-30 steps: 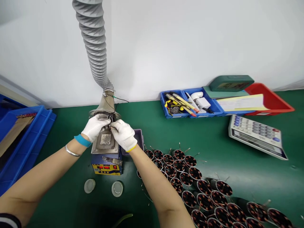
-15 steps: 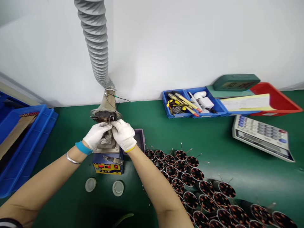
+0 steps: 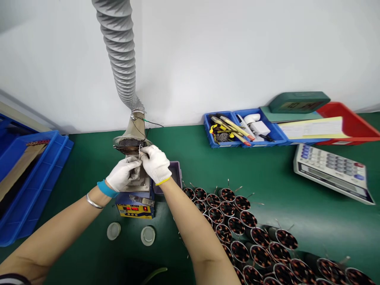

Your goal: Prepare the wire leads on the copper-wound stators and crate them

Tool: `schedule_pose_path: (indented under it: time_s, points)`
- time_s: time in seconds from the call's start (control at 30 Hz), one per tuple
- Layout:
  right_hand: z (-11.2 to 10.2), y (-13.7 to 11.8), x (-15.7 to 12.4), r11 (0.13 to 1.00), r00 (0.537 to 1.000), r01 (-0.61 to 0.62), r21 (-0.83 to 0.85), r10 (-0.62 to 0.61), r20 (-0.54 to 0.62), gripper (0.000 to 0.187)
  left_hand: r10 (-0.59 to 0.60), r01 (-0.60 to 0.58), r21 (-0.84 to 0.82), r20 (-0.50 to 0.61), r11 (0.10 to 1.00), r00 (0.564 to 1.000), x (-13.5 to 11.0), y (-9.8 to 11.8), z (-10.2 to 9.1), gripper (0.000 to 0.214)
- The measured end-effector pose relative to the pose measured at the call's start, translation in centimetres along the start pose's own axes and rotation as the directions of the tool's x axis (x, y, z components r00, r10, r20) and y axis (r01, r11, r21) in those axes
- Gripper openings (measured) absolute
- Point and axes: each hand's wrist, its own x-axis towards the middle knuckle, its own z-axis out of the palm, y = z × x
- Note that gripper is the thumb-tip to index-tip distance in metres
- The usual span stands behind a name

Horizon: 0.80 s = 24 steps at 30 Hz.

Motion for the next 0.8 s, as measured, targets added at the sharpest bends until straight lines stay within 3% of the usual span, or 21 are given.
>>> schedule_pose_path:
  time_s: [0.17,0.33,0.5,0.6,0.67,0.73,0.8]
  points:
    - [-1.2,-0.7,-1.0,0.963,0.978,-0.201,0.179,0.206,-0.012,0.023,-0.018,0.017,0.03,0.022,0.999,1.0,-0.4,-0.4,-0.1,0.034]
    - [-1.2,-1.2,-2.0,0.779,0.892,-0.433,0.454,0.297,0.34,0.029,0.004,-0.005,0.102,0.014,0.995,1.0,-0.7,-0.7,-0.2,0.037]
    - [-0.2,-0.9,-1.1,0.751,0.882,-0.465,0.468,0.346,0.321,0.024,0.125,-0.115,0.327,-0.008,0.938,0.992,-0.7,-0.5,-0.4,0.037]
    - [-0.9,-0.8,-0.8,0.778,0.891,-0.448,0.44,0.35,0.288,0.02,0.327,-0.252,0.535,-0.048,0.806,0.944,-0.4,0.3,-0.9,0.028]
    - [-1.9,-1.1,-0.8,0.8,0.895,-0.439,0.409,0.351,0.274,0.018,0.498,-0.35,0.674,-0.031,0.65,0.866,0.1,0.9,-1.3,0.022]
    - [-2.9,-1.7,-0.8,0.839,0.899,-0.423,0.343,0.342,0.271,0.019,0.623,-0.429,0.778,0.062,0.459,0.779,0.8,1.6,-1.5,0.035]
    - [-3.7,-2.3,-0.8,0.879,0.904,-0.396,0.267,0.322,0.281,0.022,0.675,-0.494,0.826,0.203,0.271,0.709,1.7,2.3,-1.4,0.042]
